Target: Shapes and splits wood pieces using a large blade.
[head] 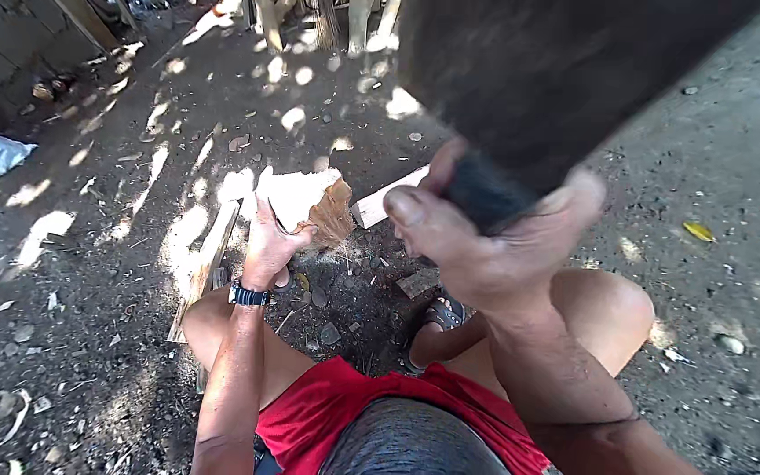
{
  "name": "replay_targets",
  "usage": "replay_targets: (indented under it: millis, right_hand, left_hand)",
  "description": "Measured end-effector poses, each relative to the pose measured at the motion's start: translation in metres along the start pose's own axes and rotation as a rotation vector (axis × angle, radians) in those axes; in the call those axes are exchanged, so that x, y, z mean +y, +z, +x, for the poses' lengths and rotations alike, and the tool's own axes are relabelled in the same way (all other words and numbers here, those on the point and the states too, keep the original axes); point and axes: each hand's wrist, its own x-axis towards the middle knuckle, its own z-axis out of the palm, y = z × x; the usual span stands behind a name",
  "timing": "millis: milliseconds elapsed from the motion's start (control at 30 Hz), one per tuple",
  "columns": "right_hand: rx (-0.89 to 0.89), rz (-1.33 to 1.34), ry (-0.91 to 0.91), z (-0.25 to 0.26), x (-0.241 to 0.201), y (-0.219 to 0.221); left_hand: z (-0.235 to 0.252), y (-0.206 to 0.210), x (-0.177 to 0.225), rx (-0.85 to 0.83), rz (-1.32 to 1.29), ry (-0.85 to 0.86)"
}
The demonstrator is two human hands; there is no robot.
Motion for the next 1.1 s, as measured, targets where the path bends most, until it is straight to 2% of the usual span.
replay_targets:
  millis: [33,133,200,300,367,533,600,667,767,833,933,1100]
  right_hand:
    - [-0.036,-0.061,0.102,-0.013,0.016,0.000]
    - [-0.164,-0.170,0.611,-0.069,0.086,-0.002]
    - [-0.212,-0.214,0.752,-0.082,0.101,-0.006]
    - [-0.184,-0.287,0.734,-0.093,0.083,-0.007]
    - [-0.115,-0.244,0.643,-0.081,0.059,-0.010]
    - [0.057,0.042,0.085,-0.021,-0.014,-0.020]
    - [0.091,0.097,-0.012,-0.008,-0.023,-0.020]
    - [0.051,0.056,0.102,-0.025,-0.001,-0.015]
    - [-0.126,-0.218,0.555,-0.090,0.084,-0.009]
    - [-0.249,-0.358,0.764,-0.112,0.107,-0.012]
    - [-0.266,-0.274,0.917,-0.122,0.090,-0.015]
    - [-0.124,0.121,0.962,-0.127,0.096,-0.008]
  left_hand:
    - [0.001,0.002,-0.002,-0.010,0.000,0.003]
    - [0.003,0.005,-0.004,-0.034,0.016,0.013]
    - [0.003,0.006,0.001,-0.032,0.070,0.009]
    - [-0.006,0.010,0.002,-0.060,0.110,-0.008]
    - [-0.002,0.014,0.000,-0.050,0.062,0.020]
    - [-0.003,0.013,0.000,-0.059,-0.006,0.057]
    - [-0.003,0.013,-0.001,-0.052,-0.006,0.038]
    - [-0.004,0.012,0.000,-0.058,-0.009,0.029]
    - [-0.011,0.012,0.003,-0.060,0.058,0.014]
    - [-0.017,0.015,0.003,-0.045,0.062,0.003]
    - [-0.028,0.017,-0.002,-0.082,0.027,0.008]
    - [-0.019,0.010,-0.003,-0.141,-0.070,0.067]
